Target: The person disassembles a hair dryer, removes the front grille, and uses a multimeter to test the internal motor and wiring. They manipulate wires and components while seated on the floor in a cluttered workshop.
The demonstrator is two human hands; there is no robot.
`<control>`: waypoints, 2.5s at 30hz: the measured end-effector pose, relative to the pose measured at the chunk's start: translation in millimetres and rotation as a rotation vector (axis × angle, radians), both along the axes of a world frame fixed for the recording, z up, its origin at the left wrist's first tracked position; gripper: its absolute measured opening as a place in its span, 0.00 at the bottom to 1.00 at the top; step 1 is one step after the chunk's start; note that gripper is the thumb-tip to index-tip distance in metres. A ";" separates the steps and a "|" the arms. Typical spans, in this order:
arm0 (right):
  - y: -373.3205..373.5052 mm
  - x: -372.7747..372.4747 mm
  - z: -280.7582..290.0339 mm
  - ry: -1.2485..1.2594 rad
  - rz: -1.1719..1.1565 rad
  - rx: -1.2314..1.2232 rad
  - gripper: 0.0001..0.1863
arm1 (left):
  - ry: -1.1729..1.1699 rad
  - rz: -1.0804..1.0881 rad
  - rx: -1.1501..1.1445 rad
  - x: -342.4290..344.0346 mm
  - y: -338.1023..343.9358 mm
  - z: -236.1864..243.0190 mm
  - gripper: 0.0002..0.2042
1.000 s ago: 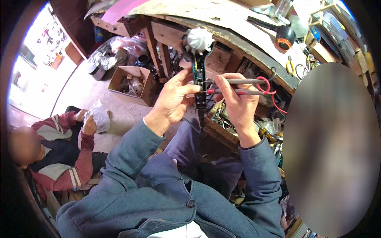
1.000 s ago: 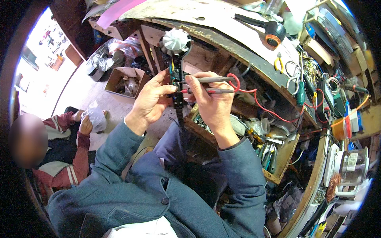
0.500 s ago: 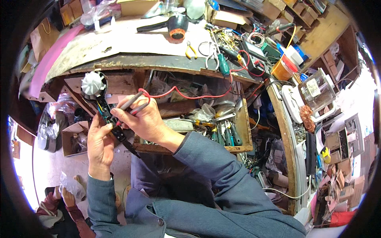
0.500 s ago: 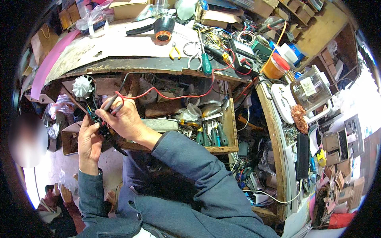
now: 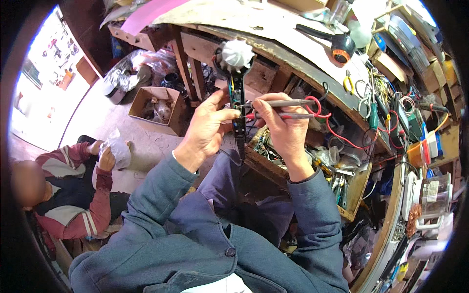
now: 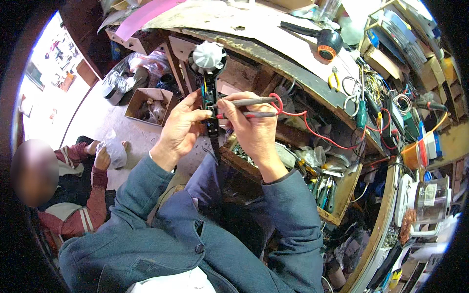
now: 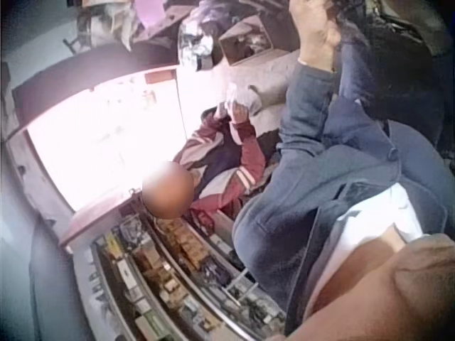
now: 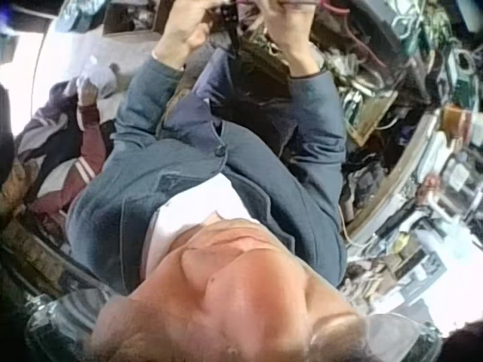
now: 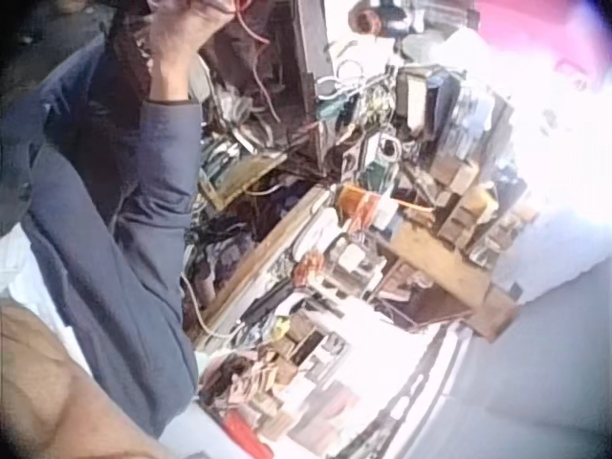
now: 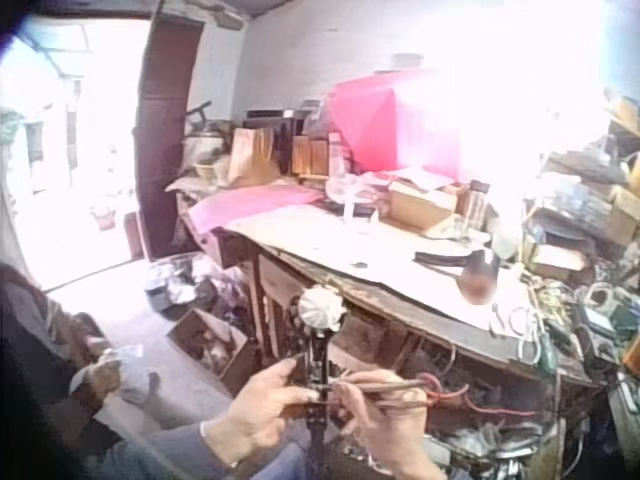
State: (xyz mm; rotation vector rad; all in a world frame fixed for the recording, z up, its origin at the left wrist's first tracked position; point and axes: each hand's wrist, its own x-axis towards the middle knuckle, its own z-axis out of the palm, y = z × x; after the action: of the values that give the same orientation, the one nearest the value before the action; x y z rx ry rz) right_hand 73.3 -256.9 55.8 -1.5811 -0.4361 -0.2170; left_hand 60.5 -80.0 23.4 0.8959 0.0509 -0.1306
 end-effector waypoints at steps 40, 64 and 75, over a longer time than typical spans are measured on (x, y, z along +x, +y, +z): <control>-7.5 9.6 3.7 0.118 -0.062 0.213 0.08 | -0.027 -0.063 0.003 -3.0 -8.2 -9.7 0.29; -2.2 8.2 0.0 0.086 -0.080 0.157 0.09 | -0.038 -0.082 -0.174 -5.1 -13.2 -11.7 0.27; -5.0 19.2 -20.6 -0.178 -0.167 -0.031 0.05 | 0.057 0.075 -0.156 8.4 -31.4 -19.1 0.14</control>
State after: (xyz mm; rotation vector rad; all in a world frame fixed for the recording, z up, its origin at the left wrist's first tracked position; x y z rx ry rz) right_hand 92.5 -261.9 35.2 -1.6361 -0.4464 -0.4841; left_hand 68.8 -111.4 4.3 0.7337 0.1262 -0.0888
